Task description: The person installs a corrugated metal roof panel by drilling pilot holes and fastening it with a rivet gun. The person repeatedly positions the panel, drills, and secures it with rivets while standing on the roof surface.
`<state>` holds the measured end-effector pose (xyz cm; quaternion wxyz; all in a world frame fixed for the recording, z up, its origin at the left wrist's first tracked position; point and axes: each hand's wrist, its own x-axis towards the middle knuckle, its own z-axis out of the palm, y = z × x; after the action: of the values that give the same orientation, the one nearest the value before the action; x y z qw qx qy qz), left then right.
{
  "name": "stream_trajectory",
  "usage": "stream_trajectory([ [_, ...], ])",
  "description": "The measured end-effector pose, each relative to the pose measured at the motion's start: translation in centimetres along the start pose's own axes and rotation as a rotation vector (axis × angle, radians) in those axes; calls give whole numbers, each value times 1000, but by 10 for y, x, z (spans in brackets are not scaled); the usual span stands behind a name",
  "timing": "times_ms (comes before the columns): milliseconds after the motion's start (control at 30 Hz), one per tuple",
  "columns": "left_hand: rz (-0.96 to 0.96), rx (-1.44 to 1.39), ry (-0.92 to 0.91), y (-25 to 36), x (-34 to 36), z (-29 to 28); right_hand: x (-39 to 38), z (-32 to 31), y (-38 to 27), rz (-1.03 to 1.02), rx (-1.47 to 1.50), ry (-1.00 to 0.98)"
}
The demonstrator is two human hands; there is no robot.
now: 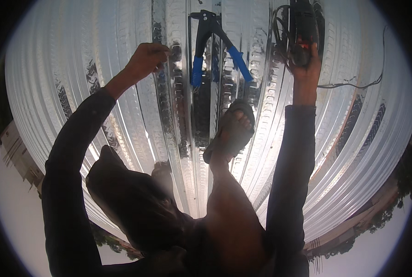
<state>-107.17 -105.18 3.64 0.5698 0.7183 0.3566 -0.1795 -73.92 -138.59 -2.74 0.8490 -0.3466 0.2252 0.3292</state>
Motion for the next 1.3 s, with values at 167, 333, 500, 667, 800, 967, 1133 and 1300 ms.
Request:
stream_trajectory([
  [167, 458, 475, -12, -14, 0, 63, -73, 16, -22, -130, -252, 203],
  [333, 387, 456, 279, -8, 10, 3, -218, -36, -49, -94, -181, 33],
  [500, 294, 579, 664, -13, 46, -156, -298, -44, -20, -211, -224, 88],
  [667, 282, 931, 717, 36, 107, -177, -348, -59, -33, -214, -295, 236],
  [800, 199, 878, 611, 7, 136, -185, -374, -54, -20, -199, -412, 442],
  [967, 310, 869, 643, 1, 80, -120, -445, -70, 1, -354, -437, 508],
  [1133, 275, 920, 464, -37, 4, -54, -529, -32, 27, -526, -693, 839],
  [1300, 366, 874, 288, -85, -129, 12, -589, -4, 15, -594, -1118, 634],
])
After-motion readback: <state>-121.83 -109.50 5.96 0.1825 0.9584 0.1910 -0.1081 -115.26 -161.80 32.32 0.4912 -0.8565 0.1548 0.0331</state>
